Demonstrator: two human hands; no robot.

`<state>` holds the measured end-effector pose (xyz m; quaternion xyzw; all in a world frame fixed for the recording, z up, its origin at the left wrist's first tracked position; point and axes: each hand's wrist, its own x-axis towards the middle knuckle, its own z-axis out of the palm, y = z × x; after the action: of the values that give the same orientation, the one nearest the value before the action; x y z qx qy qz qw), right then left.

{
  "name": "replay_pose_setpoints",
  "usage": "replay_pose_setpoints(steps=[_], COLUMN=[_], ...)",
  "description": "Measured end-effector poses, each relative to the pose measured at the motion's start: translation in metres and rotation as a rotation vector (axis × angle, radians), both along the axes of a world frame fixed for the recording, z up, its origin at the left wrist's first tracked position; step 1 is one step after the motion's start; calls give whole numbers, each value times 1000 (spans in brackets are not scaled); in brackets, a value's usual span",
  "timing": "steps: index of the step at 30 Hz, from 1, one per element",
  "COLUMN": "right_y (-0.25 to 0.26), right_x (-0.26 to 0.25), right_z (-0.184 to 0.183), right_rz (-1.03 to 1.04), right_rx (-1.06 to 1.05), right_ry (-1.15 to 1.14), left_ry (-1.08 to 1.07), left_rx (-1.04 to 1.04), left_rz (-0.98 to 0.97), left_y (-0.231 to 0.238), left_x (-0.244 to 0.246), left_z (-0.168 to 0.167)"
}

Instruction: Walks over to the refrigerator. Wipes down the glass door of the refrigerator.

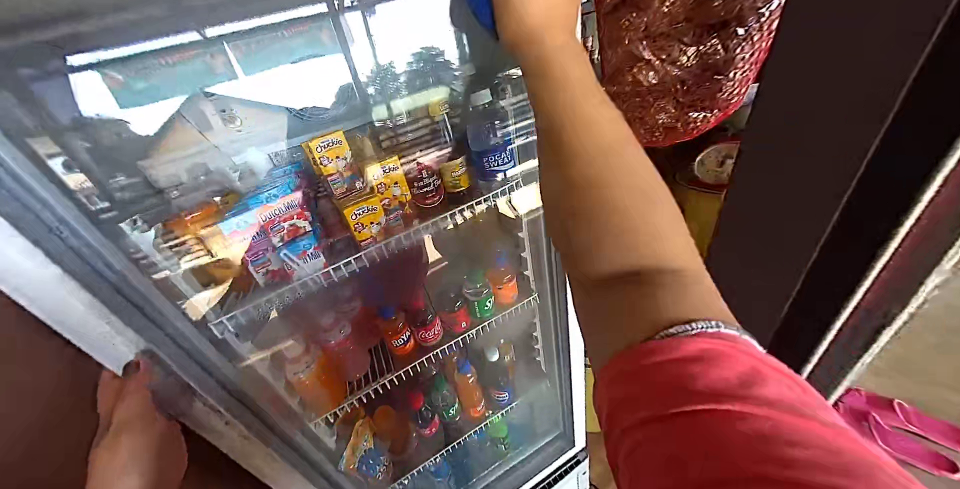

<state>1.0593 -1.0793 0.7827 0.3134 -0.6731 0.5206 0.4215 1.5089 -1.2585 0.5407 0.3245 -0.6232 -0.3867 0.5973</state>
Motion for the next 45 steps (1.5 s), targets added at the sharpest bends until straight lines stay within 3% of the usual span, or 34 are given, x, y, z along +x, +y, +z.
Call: replay_pose_setpoints(steps=[2, 8, 10, 12, 15, 17, 20, 22, 24, 27, 29, 32, 36, 38, 41, 43, 45], right_y=[8, 14, 18, 22, 10, -2, -30, -66, -107, -144, -155, -138, -79, -41, 2, 2, -15], right_x=[-12, 13, 28, 38, 41, 50, 87, 147, 233, 350, 376, 340, 209, 128, 58, 56, 93], right_z=[-87, -458, -523, -534, -489, -435, -326, -268, -248, -287, -329, -375, -424, -444, -475, -508, -542], right_rz=[-34, -90, -64, -38, -42, -42, -38, -29, 137, 658, 810, 769, 339, 126, -59, -173, -141], right_rx=[-80, -109, -119, -191, -352, -288, -103, -36, -35, 140, 189, 294, 152, 107, 53, -42, -158], right_ry=[-121, -697, -953, -1161, -1195, -873, -420, -145, 119, 392, 477, 516, 386, 200, -400, -747, -1033], left_ry=[-3, -27, -24, -38, -39, -37, -35, -54, -94, -49, -6, -86, -72, -66, -59, -49, -18], left_rx=[2, -5, -9, 5, -4, -8, 8, -9, -35, -3, 59, 15, 1, -1, -13, -10, 1], left_rz=[3, 18, 3, -18, -66, -102, -128, -172, -234, -282, -229, -242, -256, -262, -255, -253, -252], left_y=[1, 1, -3, -8, -12, -11, -8, -7, -3, -1, 3, 4, -5, -9, -11, -9, -8], left_x=[0, -4, -4, 3, 8, 8, 10, 14, 15, 21, 21, 20, 19, 19, 18, 15, 14], left_z=[1, 2, 1, -2, -5, -4, -5, -6, -3, -1, 2, 4, 1, -3, -4, -5, -5])
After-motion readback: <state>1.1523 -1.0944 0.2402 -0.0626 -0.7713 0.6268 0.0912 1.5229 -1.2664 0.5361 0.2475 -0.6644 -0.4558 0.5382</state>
